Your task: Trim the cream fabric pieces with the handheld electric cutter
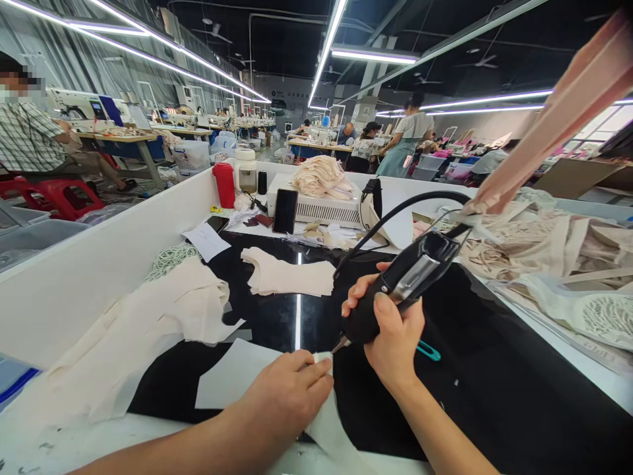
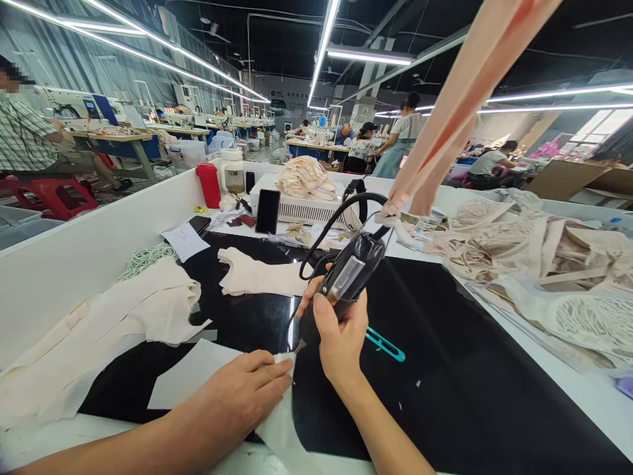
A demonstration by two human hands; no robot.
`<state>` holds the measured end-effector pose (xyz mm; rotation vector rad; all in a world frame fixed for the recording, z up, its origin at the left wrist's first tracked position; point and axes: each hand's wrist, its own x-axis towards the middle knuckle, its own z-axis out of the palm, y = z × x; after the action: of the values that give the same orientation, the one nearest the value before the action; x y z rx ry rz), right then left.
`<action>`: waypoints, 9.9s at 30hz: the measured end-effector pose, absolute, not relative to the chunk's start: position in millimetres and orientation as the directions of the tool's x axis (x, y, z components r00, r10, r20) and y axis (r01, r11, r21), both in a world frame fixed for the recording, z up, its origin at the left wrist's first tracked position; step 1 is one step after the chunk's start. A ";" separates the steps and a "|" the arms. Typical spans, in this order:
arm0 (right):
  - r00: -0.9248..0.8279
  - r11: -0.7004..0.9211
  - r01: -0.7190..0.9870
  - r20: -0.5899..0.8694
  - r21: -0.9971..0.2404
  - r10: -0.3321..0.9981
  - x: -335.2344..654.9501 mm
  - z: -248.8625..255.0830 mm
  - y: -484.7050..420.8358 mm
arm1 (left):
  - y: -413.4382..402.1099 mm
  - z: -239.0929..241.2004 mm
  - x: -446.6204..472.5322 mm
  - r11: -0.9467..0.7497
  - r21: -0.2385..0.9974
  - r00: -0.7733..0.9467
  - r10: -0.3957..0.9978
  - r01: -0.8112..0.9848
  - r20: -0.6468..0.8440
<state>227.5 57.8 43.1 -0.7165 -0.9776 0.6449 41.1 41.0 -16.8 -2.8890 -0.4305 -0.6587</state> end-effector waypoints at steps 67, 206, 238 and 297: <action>0.367 0.535 -0.022 0.491 -0.844 0.790 261.1 50.8 24.2 | 70.6 -34.9 38.6 -0.895 0.016 0.745 0.381 0.446 0.547; 0.504 0.614 -0.086 0.497 -0.785 0.706 221.0 54.5 25.6 | 46.4 -20.5 40.3 -0.947 0.238 0.823 0.309 0.217 0.477; 0.463 0.617 -0.153 0.495 -0.772 0.735 221.8 58.8 7.3 | 51.1 -13.4 39.0 -0.950 0.249 0.848 0.284 0.187 0.448; 0.503 0.630 -0.080 0.515 -0.772 0.694 222.1 54.5 60.0 | 105.7 36.9 28.1 -0.830 0.442 0.887 0.438 0.339 0.143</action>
<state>222.1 60.0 54.5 -0.7610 -0.9346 0.5259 28.1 105.7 36.9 -3.4524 -0.7451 -0.4363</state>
